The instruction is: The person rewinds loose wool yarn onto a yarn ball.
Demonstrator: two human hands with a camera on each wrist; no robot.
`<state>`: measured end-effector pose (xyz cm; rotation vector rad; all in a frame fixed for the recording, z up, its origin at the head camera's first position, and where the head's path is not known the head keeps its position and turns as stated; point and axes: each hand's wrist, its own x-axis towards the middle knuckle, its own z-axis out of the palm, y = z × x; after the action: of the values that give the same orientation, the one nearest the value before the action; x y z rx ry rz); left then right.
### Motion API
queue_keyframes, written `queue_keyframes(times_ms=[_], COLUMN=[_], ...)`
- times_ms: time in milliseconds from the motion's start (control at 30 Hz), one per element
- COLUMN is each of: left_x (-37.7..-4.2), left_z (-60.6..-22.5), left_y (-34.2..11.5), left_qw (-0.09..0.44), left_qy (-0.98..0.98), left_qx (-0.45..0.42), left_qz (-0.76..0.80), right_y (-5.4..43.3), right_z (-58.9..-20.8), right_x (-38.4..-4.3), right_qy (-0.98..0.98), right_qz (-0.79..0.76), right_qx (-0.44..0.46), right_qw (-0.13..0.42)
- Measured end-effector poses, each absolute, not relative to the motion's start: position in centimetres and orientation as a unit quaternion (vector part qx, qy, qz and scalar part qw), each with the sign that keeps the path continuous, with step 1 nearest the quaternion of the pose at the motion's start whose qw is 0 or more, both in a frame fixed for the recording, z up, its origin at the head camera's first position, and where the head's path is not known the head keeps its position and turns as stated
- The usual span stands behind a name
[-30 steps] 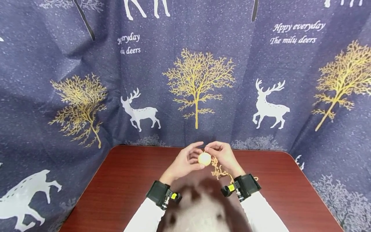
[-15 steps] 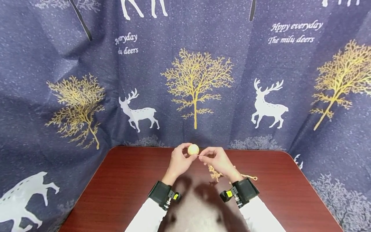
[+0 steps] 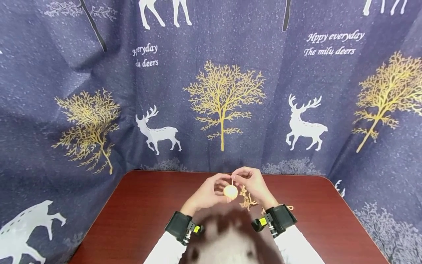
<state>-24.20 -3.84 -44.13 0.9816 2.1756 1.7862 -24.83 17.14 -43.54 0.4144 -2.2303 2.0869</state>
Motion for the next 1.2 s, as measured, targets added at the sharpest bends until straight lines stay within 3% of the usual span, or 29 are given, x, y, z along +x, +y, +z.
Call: queue_keyframes(times_ms=[167, 267, 400, 467, 567, 667, 767, 1033, 1200], left_x=[-24.4, -24.6, -24.8, -24.7, -24.4, -24.2, -24.1, -24.1, -24.4], left_z=[-43.8, -43.6, -43.7, -43.9, -44.2, -44.2, -43.9, -43.1, -43.1], left_y=[-3.9, -3.6, -3.4, -3.4, -3.6, -3.8, -4.0, -4.3, -4.4], left_qw=[0.084, 0.015, -0.060, -0.046, 0.019, 0.080, 0.105, 0.108, 0.034], left_qy=[0.622, 0.637, 0.756, 0.799, 0.810, 0.774, 0.728, 0.613, 0.636], left_qx=[0.307, 0.266, 0.218, 0.223, 0.275, 0.328, 0.343, 0.280, 0.215], left_qz=[0.716, 0.723, 0.615, 0.556, 0.517, 0.535, 0.585, 0.731, 0.741], right_y=[17.0, 16.7, 16.5, 16.5, 16.7, 17.0, 17.2, 17.1, 17.0], right_z=[-44.2, -44.1, -43.0, -42.4, -41.8, -42.1, -42.8, -44.8, -44.9], right_x=[-24.6, -24.3, -23.9, -23.9, -24.3, -24.9, -25.4, -25.5, -25.1], right_qy=[-0.726, -0.752, -0.773, -0.773, -0.769, -0.755, -0.734, -0.728, -0.747], right_qz=[0.671, 0.635, 0.598, 0.596, 0.601, 0.623, 0.651, 0.665, 0.645], right_qx=[0.148, 0.177, 0.210, 0.214, 0.211, 0.202, 0.190, 0.168, 0.160], right_qw=[0.025, 0.021, 0.033, 0.042, 0.048, 0.039, 0.025, -0.010, 0.019])
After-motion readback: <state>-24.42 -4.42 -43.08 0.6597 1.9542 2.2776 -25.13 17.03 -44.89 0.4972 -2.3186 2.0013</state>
